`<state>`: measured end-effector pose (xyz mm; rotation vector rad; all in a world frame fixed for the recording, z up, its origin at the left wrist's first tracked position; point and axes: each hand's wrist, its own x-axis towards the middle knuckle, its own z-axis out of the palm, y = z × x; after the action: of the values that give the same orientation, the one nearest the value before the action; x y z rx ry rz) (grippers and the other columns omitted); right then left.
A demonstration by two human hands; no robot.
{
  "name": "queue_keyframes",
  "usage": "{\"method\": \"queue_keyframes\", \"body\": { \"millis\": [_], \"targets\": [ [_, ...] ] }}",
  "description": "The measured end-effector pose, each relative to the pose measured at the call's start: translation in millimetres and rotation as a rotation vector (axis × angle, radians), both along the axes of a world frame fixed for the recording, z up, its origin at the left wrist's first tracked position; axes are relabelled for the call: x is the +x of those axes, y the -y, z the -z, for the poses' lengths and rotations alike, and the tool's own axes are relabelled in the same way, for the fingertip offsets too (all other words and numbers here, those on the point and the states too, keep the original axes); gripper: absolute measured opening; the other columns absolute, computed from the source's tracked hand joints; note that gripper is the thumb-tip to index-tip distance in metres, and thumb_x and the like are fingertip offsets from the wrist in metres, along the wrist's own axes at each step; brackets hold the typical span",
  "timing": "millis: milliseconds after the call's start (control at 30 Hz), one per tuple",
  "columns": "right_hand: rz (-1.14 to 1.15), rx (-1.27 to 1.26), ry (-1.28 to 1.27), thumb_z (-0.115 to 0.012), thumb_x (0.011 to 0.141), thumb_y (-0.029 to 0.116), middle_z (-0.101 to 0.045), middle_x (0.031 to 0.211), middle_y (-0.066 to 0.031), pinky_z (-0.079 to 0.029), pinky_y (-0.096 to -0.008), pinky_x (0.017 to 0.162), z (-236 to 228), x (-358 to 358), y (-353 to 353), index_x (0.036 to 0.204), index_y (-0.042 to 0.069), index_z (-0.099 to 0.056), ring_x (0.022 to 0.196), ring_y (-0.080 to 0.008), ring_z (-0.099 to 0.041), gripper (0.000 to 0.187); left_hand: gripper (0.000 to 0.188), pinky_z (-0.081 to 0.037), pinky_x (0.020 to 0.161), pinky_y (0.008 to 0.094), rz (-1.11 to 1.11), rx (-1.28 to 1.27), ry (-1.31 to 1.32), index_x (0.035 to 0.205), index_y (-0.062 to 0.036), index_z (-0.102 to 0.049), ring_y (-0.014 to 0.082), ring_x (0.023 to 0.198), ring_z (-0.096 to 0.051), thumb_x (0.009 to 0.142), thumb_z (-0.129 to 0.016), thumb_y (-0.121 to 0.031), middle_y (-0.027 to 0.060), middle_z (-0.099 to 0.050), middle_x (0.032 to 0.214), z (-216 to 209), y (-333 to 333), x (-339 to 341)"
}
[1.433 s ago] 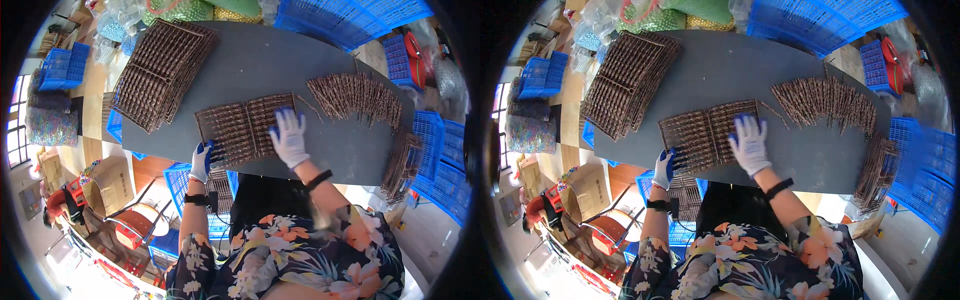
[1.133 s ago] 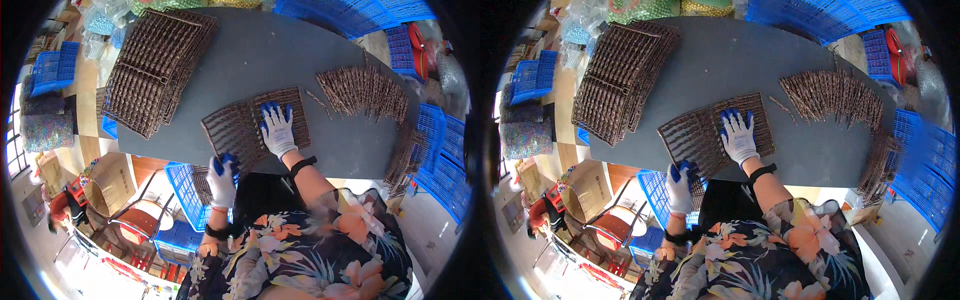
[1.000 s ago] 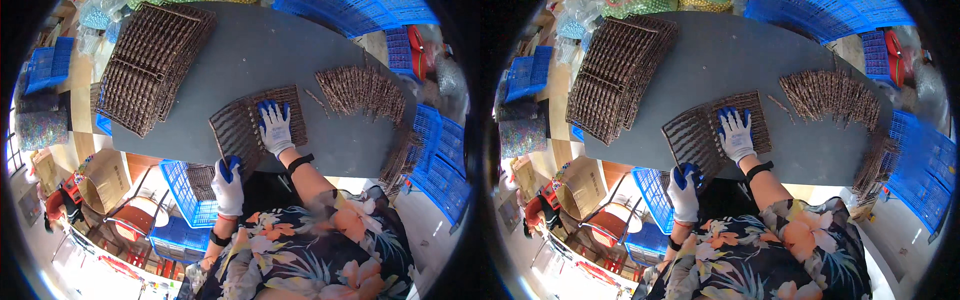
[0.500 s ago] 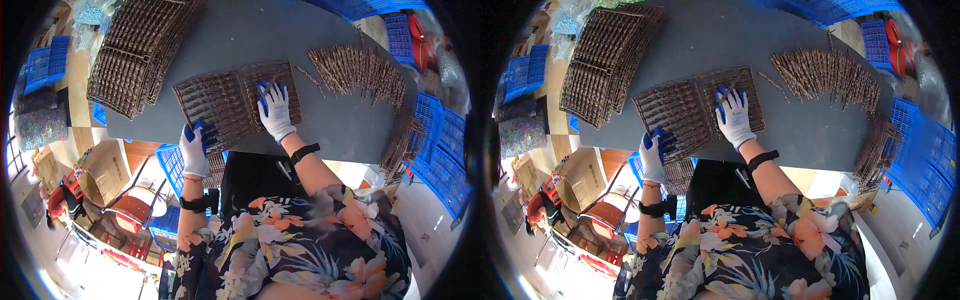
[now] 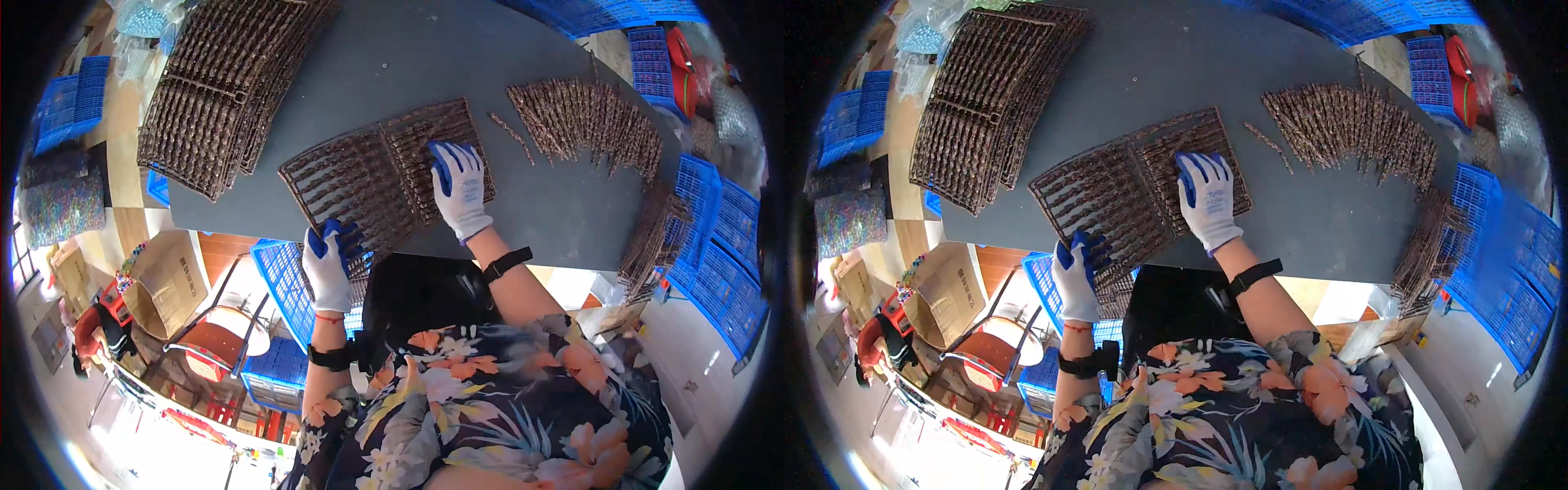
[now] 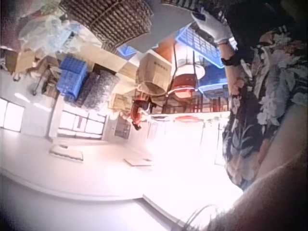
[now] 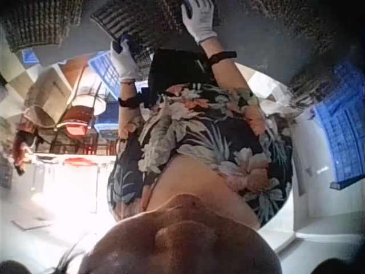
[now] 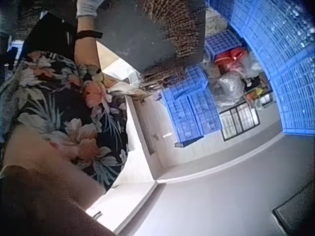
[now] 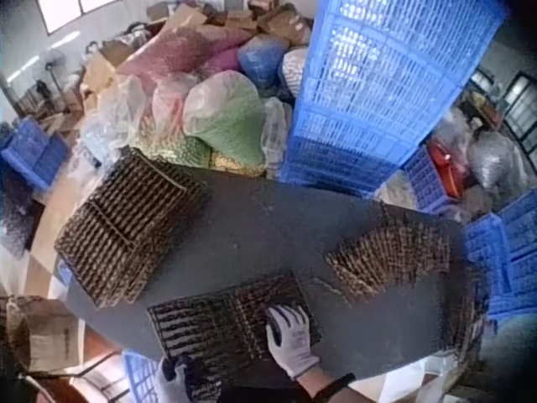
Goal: The person assembles small rectangular wire frames by hand. They pick up individual wire sticks and interlock them into a grid pattern on a table, then stack the completed frames. The process is repeated for multiple units.
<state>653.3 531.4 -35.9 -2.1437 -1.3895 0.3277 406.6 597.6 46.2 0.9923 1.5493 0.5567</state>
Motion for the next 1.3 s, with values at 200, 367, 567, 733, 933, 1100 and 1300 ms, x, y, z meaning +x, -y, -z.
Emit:
{"method": "queue_keyframes", "body": {
  "millis": [200, 367, 567, 733, 933, 1100, 1300],
  "targets": [
    [-0.068, 0.08, 0.241, -0.068, 0.085, 0.021, -0.054, 0.133, -0.0122, -0.022, -0.0554, 0.116, -13.5, 11.9, -56.5, 0.129, 0.012, -0.057, 0.13, -0.0323, -0.046, 0.046, 0.028, -0.06, 0.072, 0.0319, -0.053, -0.048, 0.071, 0.128, 0.002, -0.051, 0.0201, 0.088, -0.069, 0.101, -0.049, -0.005, 0.0109, -0.065, 0.109, 0.0, -1.0, 2.3],
    [-0.18, -0.049, 0.27, -0.066, 0.087, 0.03, -0.053, 0.137, -0.0106, -0.02, -0.0573, 0.117, 19.6, 10.6, -59.6, 0.133, 0.012, -0.055, 0.133, -0.0314, -0.043, 0.051, 0.031, -0.059, 0.076, 0.0323, -0.157, -0.104, 0.132, 0.13, 0.0027, -0.051, 0.0213, 0.093, -0.069, 0.102, -0.048, -0.009, 0.0126, -0.066, 0.114, -3.3, 4.2, 8.3],
    [-0.184, -0.017, 0.181, -0.066, 0.085, 0.027, -0.052, 0.138, -0.0102, -0.022, -0.0569, 0.115, 19.3, 11.9, -57.2, 0.134, 0.013, -0.055, 0.131, -0.0317, -0.043, 0.052, 0.033, -0.059, 0.074, 0.0344, -0.203, -0.141, 0.159, 0.129, 0.0023, -0.054, 0.0216, 0.091, -0.07, 0.101, -0.052, -0.017, 0.0121, -0.068, 0.112, 13.7, 1.0, -1.4],
    [-0.183, -0.037, 0.214, -0.066, 0.085, 0.028, -0.054, 0.132, -0.0097, -0.022, -0.0574, 0.114, 19.5, 12.1, -57.1, 0.129, 0.018, -0.059, 0.129, -0.0302, -0.044, 0.046, 0.032, -0.059, 0.071, 0.0353, -0.245, -0.205, 0.173, 0.129, 0.0019, -0.052, 0.0237, 0.087, -0.07, 0.103, -0.048, -0.015, 0.0136, -0.067, 0.111, 18.8, -4.3, -4.9],
    [-0.182, -0.017, 0.213, -0.068, 0.085, 0.031, -0.057, 0.126, -0.0088, -0.023, -0.0581, 0.114, 22.2, 10.7, -53.8, 0.121, 0.016, -0.063, 0.125, -0.0297, -0.047, 0.04, 0.031, -0.058, 0.076, 0.0341, -0.179, -0.042, 0.144, 0.128, 0.003, -0.054, 0.0197, 0.095, -0.067, 0.103, -0.05, -0.015, 0.0119, -0.067, 0.113, 15.0, -21.4, 1.6],
    [-0.12, -0.041, 0.215, -0.067, 0.086, 0.026, -0.055, 0.13, -0.0088, -0.022, -0.0578, 0.115, 23.8, 8.9, -57.1, 0.125, 0.015, -0.059, 0.129, -0.0304, -0.045, 0.042, 0.032, -0.053, 0.089, 0.0339, 0.079, 0.07, -0.013, 0.129, 0.0073, -0.052, 0.0207, 0.102, -0.065, 0.1, -0.05, -0.007, 0.0156, -0.065, 0.118, -23.5, 10.0, 4.4],
    [-0.11, 0.04, 0.112, -0.066, 0.087, 0.025, -0.059, 0.127, -0.0112, -0.021, -0.0561, 0.116, 16.0, 13.9, -56.7, 0.124, 0.013, -0.06, 0.125, -0.0298, -0.049, 0.04, 0.035, -0.051, 0.089, 0.0342, 0.172, 0.224, -0.312, 0.129, 0.0071, -0.053, 0.0191, 0.098, -0.062, 0.097, -0.057, -0.006, 0.0145, -0.067, 0.112, -64.2, 32.1, 33.7]
  ]
}}
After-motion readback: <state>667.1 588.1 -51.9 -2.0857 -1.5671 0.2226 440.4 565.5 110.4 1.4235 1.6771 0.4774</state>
